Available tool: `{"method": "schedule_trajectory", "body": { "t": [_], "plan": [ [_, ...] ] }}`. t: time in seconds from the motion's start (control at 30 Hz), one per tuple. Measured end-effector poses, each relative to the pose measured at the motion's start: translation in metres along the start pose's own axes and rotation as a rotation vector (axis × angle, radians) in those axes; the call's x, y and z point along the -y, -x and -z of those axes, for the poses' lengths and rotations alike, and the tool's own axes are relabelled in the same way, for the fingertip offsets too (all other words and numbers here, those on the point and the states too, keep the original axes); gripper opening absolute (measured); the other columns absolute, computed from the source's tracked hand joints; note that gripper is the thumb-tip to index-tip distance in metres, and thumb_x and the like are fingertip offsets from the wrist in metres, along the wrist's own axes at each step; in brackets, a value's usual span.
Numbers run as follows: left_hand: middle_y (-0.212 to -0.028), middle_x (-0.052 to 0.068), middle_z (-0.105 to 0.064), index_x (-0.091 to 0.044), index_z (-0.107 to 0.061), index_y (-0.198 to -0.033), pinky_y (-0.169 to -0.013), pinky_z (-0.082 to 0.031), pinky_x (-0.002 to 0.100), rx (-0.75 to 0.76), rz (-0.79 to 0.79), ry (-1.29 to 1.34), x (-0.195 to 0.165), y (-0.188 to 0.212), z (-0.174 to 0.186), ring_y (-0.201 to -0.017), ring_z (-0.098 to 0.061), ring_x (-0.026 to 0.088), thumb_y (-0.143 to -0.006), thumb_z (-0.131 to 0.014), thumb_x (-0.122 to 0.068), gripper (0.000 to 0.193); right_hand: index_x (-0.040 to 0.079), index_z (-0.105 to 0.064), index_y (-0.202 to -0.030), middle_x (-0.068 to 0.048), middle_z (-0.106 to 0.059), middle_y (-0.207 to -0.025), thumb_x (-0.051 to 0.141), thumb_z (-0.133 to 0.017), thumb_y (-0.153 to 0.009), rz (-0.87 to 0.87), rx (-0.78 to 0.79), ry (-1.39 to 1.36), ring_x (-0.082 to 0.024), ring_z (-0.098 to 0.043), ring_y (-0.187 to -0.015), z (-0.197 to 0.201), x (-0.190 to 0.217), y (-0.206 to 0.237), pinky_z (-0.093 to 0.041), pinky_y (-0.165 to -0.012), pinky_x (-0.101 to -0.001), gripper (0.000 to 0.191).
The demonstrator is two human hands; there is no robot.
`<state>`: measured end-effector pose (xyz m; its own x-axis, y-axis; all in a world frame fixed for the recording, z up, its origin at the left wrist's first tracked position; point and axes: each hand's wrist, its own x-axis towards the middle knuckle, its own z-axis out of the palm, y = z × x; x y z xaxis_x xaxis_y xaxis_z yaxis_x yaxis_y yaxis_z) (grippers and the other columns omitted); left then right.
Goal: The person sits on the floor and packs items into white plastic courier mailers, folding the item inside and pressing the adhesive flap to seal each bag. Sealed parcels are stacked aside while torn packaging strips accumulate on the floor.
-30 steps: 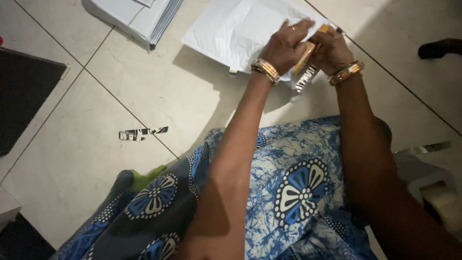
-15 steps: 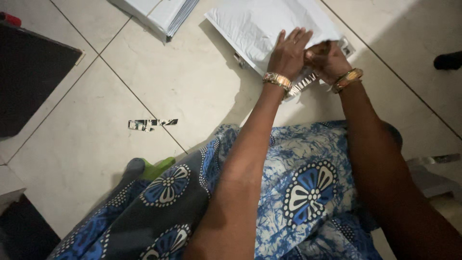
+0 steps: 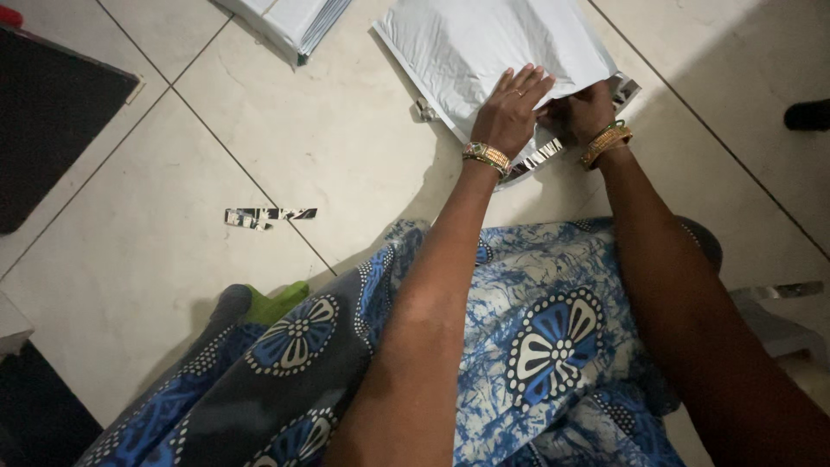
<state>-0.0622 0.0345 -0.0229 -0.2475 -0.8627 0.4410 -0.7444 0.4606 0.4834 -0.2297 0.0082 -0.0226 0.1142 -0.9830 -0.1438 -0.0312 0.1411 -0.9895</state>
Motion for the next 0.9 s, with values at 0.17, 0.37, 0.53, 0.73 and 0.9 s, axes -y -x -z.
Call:
{"method": "schedule_trajectory", "body": {
  "t": [0.17, 0.37, 0.53, 0.73, 0.9],
  "plan": [
    [-0.153, 0.007, -0.053, -0.017, -0.055, -0.145, -0.126, -0.028, 0.053, 0.011, 0.08, -0.104, -0.012, -0.007, -0.008, -0.146, -0.044, 0.026, -0.085, -0.068, -0.007, 0.062, -0.004, -0.059, -0.124, -0.021, -0.069, -0.107, 0.002, -0.071, -0.082, 0.033, 0.013, 0.305, -0.028, -0.069, -0.089, 0.0, 0.003, 0.002, -0.057, -0.074, -0.0407, 0.044],
    [-0.159, 0.001, -0.048, -0.023, -0.051, -0.148, -0.129, -0.022, 0.057, 0.054, 0.186, -0.185, -0.021, -0.023, -0.022, -0.152, -0.038, 0.024, -0.091, -0.064, -0.024, 0.058, -0.007, -0.053, -0.14, -0.027, -0.064, -0.133, 0.019, -0.074, -0.1, 0.518, -0.284, 0.769, -0.042, -0.064, -0.118, -0.026, -0.02, 0.003, -0.052, -0.098, -0.0471, 0.053],
    [-0.153, 0.003, -0.052, -0.024, -0.054, -0.145, -0.126, -0.024, 0.057, 0.11, 0.173, -0.114, -0.015, -0.017, -0.025, -0.147, -0.043, 0.023, -0.091, -0.061, -0.029, 0.054, -0.007, -0.047, -0.139, -0.025, -0.064, -0.129, 0.032, -0.073, -0.101, 0.298, -0.268, 0.758, -0.041, -0.064, -0.112, -0.038, -0.04, 0.0, -0.051, -0.092, -0.0474, 0.061],
    [-0.15, -0.001, -0.058, -0.028, -0.057, -0.143, -0.126, -0.028, 0.056, 0.111, 0.11, -0.085, -0.012, -0.023, -0.019, -0.144, -0.05, 0.017, -0.091, -0.059, -0.015, 0.054, -0.006, -0.059, -0.134, -0.03, -0.064, -0.126, 0.036, -0.074, -0.1, 0.561, -0.264, 1.051, -0.048, -0.062, -0.112, -0.027, -0.034, 0.002, -0.049, -0.094, -0.0535, 0.056],
    [-0.15, -0.004, -0.059, -0.031, -0.058, -0.142, -0.126, -0.031, 0.054, 0.074, 0.114, -0.003, -0.005, -0.035, -0.011, -0.145, -0.051, 0.016, -0.099, -0.063, -0.02, 0.045, -0.008, -0.059, -0.128, -0.03, -0.065, -0.12, 0.036, -0.077, -0.093, 0.514, -0.152, 0.885, -0.05, -0.059, -0.111, -0.015, -0.014, 0.009, -0.046, -0.099, -0.0577, 0.059]
  ]
}}
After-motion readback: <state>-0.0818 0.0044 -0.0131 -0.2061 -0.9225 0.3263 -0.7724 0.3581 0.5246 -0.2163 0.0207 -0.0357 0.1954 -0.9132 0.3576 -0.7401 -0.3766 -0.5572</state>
